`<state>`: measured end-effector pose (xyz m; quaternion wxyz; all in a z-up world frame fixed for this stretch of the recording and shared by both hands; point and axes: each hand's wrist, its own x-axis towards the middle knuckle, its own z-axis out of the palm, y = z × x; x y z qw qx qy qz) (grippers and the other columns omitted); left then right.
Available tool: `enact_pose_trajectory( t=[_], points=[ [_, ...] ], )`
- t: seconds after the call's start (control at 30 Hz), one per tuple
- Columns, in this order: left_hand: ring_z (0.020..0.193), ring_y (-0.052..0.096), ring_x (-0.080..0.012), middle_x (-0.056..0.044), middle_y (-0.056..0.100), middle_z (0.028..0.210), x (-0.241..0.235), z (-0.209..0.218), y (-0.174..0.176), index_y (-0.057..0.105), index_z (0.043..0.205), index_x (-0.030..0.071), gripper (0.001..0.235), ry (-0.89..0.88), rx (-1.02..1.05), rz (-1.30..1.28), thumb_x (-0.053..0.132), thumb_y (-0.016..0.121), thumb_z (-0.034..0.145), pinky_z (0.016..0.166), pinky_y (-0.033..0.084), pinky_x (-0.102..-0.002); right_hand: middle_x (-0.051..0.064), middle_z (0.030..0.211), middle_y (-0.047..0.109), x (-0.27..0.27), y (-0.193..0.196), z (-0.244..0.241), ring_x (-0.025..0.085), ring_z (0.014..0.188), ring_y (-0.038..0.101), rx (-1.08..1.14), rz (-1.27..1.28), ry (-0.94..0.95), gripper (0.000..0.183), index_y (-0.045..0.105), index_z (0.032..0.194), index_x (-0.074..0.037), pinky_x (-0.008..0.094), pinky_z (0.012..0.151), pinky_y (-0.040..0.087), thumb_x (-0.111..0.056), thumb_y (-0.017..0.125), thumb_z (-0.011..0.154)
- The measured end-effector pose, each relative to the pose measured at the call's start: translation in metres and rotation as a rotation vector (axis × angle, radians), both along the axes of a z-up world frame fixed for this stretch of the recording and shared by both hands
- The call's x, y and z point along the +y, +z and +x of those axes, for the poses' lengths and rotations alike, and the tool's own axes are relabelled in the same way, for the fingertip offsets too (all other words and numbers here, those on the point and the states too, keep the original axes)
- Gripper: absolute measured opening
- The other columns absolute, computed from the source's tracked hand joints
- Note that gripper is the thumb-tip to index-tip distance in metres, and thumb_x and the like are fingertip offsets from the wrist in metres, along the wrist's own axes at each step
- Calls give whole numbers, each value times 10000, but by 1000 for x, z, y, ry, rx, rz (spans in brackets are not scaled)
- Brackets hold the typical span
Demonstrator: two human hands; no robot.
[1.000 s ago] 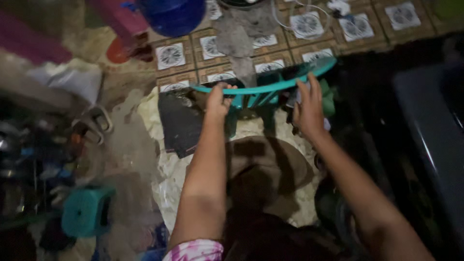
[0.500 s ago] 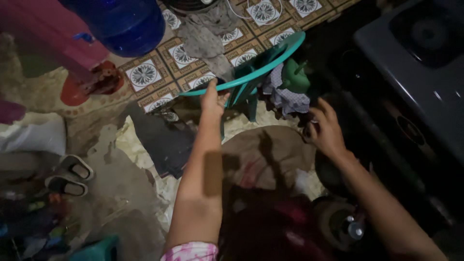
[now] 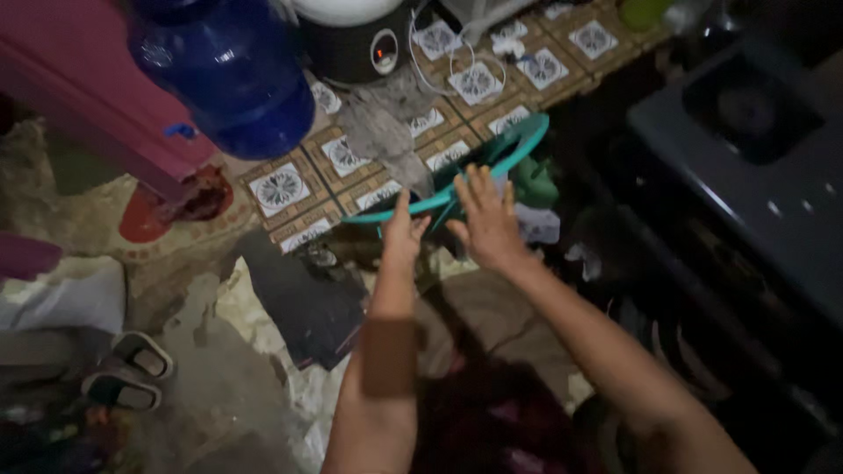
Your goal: The person washes several small glass cups in a pink basin filled with soapy water, then rinses them under running tap water. They also wash a small metal pot and place it on a gas stove.
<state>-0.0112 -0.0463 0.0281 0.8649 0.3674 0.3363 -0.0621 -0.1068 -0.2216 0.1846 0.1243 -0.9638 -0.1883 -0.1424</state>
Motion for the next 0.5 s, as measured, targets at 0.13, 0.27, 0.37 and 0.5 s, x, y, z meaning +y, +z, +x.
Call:
enact_pose_trajectory(
  t=[0.13,0.27,0.37,0.5],
  points=[
    [744,693,-276,-99,693,992,-9,0,-8,618,1142,93,462,38,4,36,363,797,813,576,598,-373,173,1667,214,10,-15,22,368,1549,187,177,-136,-10,898,279,1589,-96,619,1208,185,-339,749,864],
    [748,682,-283,-139,677,981,-10,1,-14,647,1144,-2,492,41,29,33,371,838,886,590,631,-397,138,1703,190,1,-9,17,336,1581,162,169,-236,23,980,266,1632,-156,568,1241,190,-182,778,797],
    [723,703,-334,-176,712,961,-8,12,-12,628,1132,15,475,24,114,77,362,815,866,567,619,-401,123,1706,148,-4,9,26,338,1580,122,300,-266,65,1056,235,1628,-196,580,1219,182,-116,811,747],
    [739,713,-292,-135,700,946,3,6,-26,622,1150,12,511,27,-18,-43,363,819,836,560,625,-377,151,1693,127,-11,4,35,371,1571,86,358,-154,151,1061,205,1620,-184,605,1229,172,-178,836,766]
  ],
)
